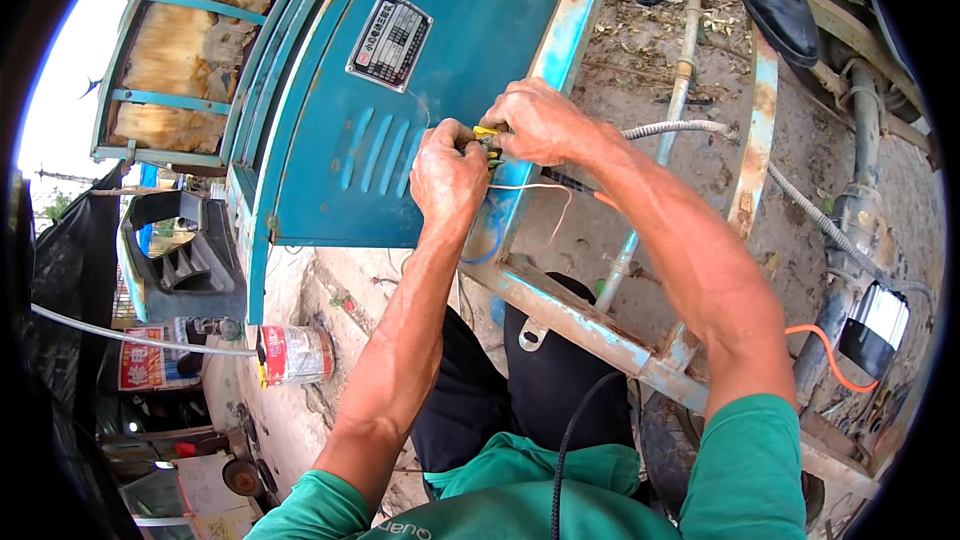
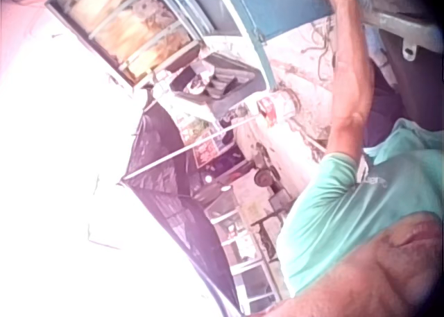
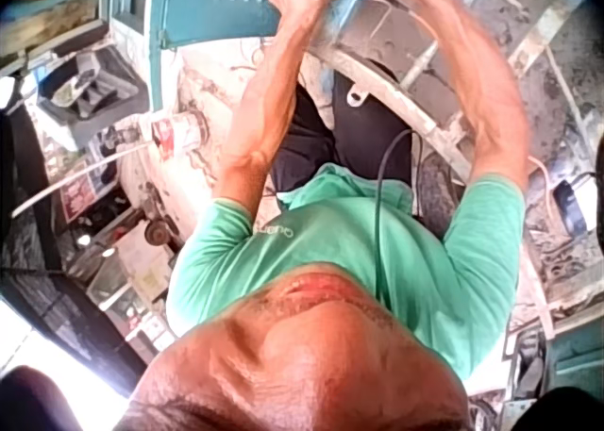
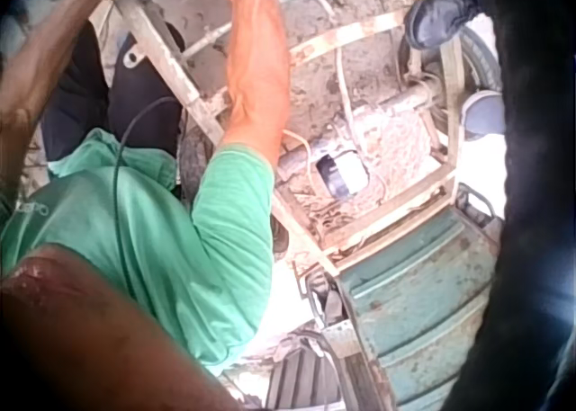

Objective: The person sits on the ground and uses pliers and a screwdriver to strip, twist, and secure wires to a terminal block on a teal three-wheeled vehicle. They repeatedly adjust connections and test the wiring throughout the clip.

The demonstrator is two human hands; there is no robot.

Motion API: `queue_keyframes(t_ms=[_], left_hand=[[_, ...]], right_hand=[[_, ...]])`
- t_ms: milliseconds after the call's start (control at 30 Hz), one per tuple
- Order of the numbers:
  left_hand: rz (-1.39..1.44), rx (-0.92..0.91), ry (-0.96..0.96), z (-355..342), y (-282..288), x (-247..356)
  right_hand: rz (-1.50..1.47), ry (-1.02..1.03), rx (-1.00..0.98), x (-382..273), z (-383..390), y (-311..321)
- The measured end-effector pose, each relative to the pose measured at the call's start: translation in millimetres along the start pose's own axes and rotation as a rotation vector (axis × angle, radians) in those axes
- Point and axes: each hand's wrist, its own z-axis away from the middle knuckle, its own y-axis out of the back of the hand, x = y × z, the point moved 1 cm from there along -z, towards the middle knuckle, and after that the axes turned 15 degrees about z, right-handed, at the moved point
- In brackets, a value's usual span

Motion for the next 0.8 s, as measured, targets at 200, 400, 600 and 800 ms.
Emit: queue_keyframes(t_ms=[200, 400, 600, 800], left_hand=[[-0.007, 0.050, -0.008, 5, -4, 1], [0.044, 0.109, 0.012, 8, -6, 2], [0.146, 0.164, -0.127, 12, -6, -11], [0.230, 0.192, -0.188, 34, 3, -21]], right_hand=[[-0.041, -0.005, 0.015, 0, -1, 1], [-0.071, -0.054, 0.061, -2, -3, -4], [-0.040, -0.080, 0.013, -4, -6, -3], [-0.012, -0.071, 0.016, -7, -2, -1]])
